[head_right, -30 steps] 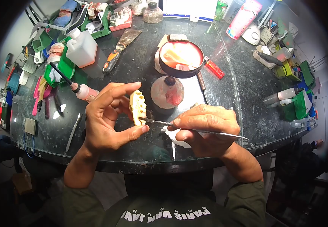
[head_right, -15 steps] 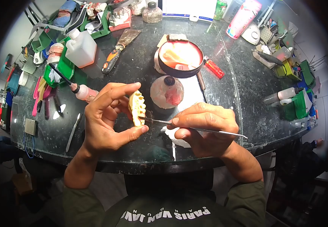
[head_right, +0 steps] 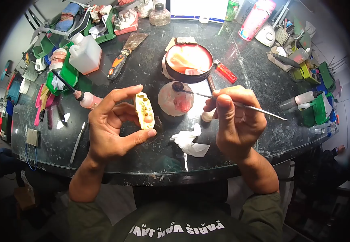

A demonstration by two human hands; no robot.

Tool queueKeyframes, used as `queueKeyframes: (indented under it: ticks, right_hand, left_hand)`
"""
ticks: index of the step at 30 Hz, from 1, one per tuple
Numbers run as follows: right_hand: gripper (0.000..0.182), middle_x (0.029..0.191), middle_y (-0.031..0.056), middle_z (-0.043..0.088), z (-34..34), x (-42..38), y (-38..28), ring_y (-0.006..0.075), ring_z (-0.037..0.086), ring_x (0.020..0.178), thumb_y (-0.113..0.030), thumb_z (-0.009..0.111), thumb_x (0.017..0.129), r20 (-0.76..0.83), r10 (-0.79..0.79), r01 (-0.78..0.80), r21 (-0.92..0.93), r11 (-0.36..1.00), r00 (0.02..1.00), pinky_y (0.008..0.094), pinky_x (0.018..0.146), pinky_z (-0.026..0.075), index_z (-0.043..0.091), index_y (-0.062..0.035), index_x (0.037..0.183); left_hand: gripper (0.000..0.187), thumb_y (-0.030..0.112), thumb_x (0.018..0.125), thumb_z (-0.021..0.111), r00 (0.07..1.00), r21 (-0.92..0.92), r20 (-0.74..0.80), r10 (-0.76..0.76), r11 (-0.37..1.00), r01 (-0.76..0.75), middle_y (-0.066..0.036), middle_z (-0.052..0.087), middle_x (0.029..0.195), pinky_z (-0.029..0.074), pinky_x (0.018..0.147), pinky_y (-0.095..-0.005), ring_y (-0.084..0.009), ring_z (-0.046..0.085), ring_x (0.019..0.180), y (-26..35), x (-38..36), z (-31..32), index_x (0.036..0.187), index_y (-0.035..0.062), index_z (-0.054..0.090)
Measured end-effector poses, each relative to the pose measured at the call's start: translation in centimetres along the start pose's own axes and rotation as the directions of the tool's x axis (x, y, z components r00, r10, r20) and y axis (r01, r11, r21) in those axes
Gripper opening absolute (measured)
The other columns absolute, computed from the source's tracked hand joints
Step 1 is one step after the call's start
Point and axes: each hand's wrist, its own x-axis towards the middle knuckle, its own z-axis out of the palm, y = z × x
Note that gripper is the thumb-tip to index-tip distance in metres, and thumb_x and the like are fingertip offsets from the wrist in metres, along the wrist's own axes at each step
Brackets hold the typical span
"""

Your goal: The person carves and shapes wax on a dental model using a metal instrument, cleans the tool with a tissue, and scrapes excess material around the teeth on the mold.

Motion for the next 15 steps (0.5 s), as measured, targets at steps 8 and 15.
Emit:
queueKeyframes:
  ticks: [8, 15]
  right_hand:
    - [0.013, 0.084, 0.0116, 0.067, -0.11, -0.05, -0.07, 0.0131, 0.067, 0.071, -0.009, 0.061, 0.102, 0.004, 0.006, -0.006, -0.008, 1.000, 1.000, 0.0225, 0.058, 0.052, 0.060, 0.0036, 0.105]
    - [0.013, 0.083, 0.0112, 0.067, -0.15, 0.02, -0.07, 0.0137, 0.068, 0.070, -0.009, 0.061, 0.102, 0.009, 0.000, 0.000, -0.013, 1.000, 1.000, 0.0229, 0.058, 0.053, 0.061, 0.0037, 0.105]
  left_hand:
    - [0.079, -0.010, 0.069, 0.087, 0.999, -0.051, -0.023, -0.035, 0.998, 0.034, -0.013, 0.068, 0.115, 0.061, 0.090, -0.0322, -0.0177, 0.071, 0.100, 0.16, -0.02, 0.21, 0.139, -0.0047, 0.050]
    - [0.079, -0.010, 0.069, 0.087, 0.999, -0.056, -0.026, -0.033, 0.998, 0.032, -0.013, 0.068, 0.113, 0.061, 0.090, -0.0323, -0.0176, 0.071, 0.100, 0.24, 0.04, 0.23, 0.139, -0.0048, 0.049]
